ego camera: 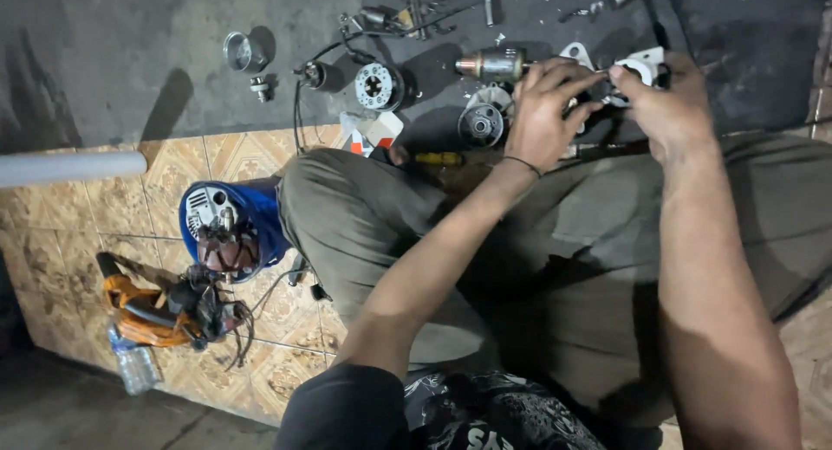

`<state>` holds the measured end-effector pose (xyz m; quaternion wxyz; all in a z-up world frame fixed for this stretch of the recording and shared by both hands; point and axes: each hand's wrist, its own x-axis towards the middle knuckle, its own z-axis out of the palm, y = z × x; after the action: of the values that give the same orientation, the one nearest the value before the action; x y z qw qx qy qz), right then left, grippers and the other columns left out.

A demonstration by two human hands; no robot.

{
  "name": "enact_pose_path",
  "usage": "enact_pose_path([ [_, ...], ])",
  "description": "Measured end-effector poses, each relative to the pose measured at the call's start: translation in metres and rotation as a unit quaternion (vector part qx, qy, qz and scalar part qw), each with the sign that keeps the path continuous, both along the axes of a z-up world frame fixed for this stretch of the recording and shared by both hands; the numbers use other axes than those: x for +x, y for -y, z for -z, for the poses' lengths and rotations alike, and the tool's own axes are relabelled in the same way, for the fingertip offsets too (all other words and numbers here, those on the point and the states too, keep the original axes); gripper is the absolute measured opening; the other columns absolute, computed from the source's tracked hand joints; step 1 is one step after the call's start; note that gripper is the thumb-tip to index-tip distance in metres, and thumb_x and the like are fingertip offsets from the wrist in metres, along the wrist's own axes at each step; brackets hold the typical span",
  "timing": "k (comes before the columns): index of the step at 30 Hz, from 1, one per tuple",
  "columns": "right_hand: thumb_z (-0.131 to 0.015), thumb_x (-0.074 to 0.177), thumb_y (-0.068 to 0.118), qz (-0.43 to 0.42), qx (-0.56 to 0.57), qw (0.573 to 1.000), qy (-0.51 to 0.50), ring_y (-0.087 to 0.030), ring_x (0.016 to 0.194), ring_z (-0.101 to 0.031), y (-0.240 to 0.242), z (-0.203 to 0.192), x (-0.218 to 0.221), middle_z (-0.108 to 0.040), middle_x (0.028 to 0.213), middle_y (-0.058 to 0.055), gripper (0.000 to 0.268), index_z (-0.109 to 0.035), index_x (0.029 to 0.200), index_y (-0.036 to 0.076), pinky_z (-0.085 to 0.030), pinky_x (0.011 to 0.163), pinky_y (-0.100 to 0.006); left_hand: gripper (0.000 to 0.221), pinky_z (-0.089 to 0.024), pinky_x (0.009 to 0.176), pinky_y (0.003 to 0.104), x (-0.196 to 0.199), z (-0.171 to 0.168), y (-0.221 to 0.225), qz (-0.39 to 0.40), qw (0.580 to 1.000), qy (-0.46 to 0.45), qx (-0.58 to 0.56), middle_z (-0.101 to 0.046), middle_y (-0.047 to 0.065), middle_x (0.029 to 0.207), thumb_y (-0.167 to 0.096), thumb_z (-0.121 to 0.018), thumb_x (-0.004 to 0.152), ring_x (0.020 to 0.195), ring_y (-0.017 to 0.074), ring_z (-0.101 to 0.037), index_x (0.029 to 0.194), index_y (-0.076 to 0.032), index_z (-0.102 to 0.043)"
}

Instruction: Assembling a starter motor by fitting internal gears and joining the housing components.

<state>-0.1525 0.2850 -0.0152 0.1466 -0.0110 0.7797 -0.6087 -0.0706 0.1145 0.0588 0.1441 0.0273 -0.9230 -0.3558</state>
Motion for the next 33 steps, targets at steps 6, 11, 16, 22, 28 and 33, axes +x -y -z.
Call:
enact_pose_path([
  [6,-0.08,0.095,0.014,-0.013,-0.047,0.989,0.14,-0.012,0.1,-0.067,-0.003,-0.016,0.002,-0.064,0.122,-0.004,0.047,-0.055,0.135,0.013,-0.056,0.074,-0.02,0.042,-0.041,0.109,0.042,0.0,-0.001,-0.002,-0.075,0.997,0.01,-0.015,-0.06,-0.004,0.131,-0.024,-0.092,0.071,0.13,0.0251,-0.051,0.111,-0.027,-0.08],
  [11,-0.081,0.097,0.013,-0.027,-0.015,0.992,0.125,-0.016,0.106,-0.067,-0.001,-0.033,0.004,-0.064,0.123,-0.008,0.054,-0.05,0.14,0.004,-0.059,0.081,-0.023,0.036,-0.035,0.11,0.041,-0.006,-0.001,0.001,-0.073,0.996,0.049,0.014,-0.069,-0.012,0.116,-0.029,-0.092,0.068,0.126,0.0192,-0.054,0.103,-0.03,-0.083],
  [16,-0.081,0.098,0.013,-0.02,-0.007,0.994,0.108,-0.01,0.097,-0.065,-0.002,-0.028,0.004,-0.064,0.12,-0.003,0.048,-0.054,0.136,0.007,-0.055,0.073,-0.017,0.037,-0.035,0.111,0.043,-0.007,0.006,0.001,-0.073,0.995,0.072,0.003,-0.064,-0.01,0.125,-0.031,-0.092,0.069,0.132,0.0234,-0.051,0.105,-0.03,-0.083],
  [22,-0.08,0.101,0.012,-0.04,0.006,0.996,0.073,-0.013,0.095,-0.065,-0.003,-0.029,0.006,-0.065,0.117,-0.006,0.037,-0.057,0.13,0.006,-0.055,0.073,-0.02,0.035,-0.036,0.111,0.046,-0.008,0.007,0.0,-0.084,0.993,0.087,-0.009,-0.062,-0.007,0.135,-0.033,-0.09,0.07,0.136,0.0277,-0.05,0.105,-0.031,-0.084],
  [28,-0.081,0.101,0.013,-0.046,0.033,0.997,0.056,-0.017,0.095,-0.066,0.001,-0.039,0.007,-0.066,0.118,-0.01,0.04,-0.059,0.132,0.001,-0.057,0.073,-0.023,0.035,-0.036,0.114,0.046,-0.008,0.011,0.001,-0.079,0.994,0.079,-0.012,-0.062,-0.006,0.132,-0.033,-0.09,0.071,0.135,0.0286,-0.05,0.105,-0.03,-0.083],
  [33,-0.082,0.1,0.014,-0.039,0.009,0.997,0.059,-0.015,0.094,-0.069,0.001,-0.037,0.007,-0.067,0.117,-0.009,0.038,-0.06,0.13,0.002,-0.06,0.075,-0.021,0.038,-0.035,0.115,0.046,-0.007,0.009,0.004,-0.068,0.995,0.074,-0.006,-0.062,-0.004,0.133,-0.034,-0.088,0.071,0.137,0.0294,-0.048,0.109,-0.029,-0.083],
])
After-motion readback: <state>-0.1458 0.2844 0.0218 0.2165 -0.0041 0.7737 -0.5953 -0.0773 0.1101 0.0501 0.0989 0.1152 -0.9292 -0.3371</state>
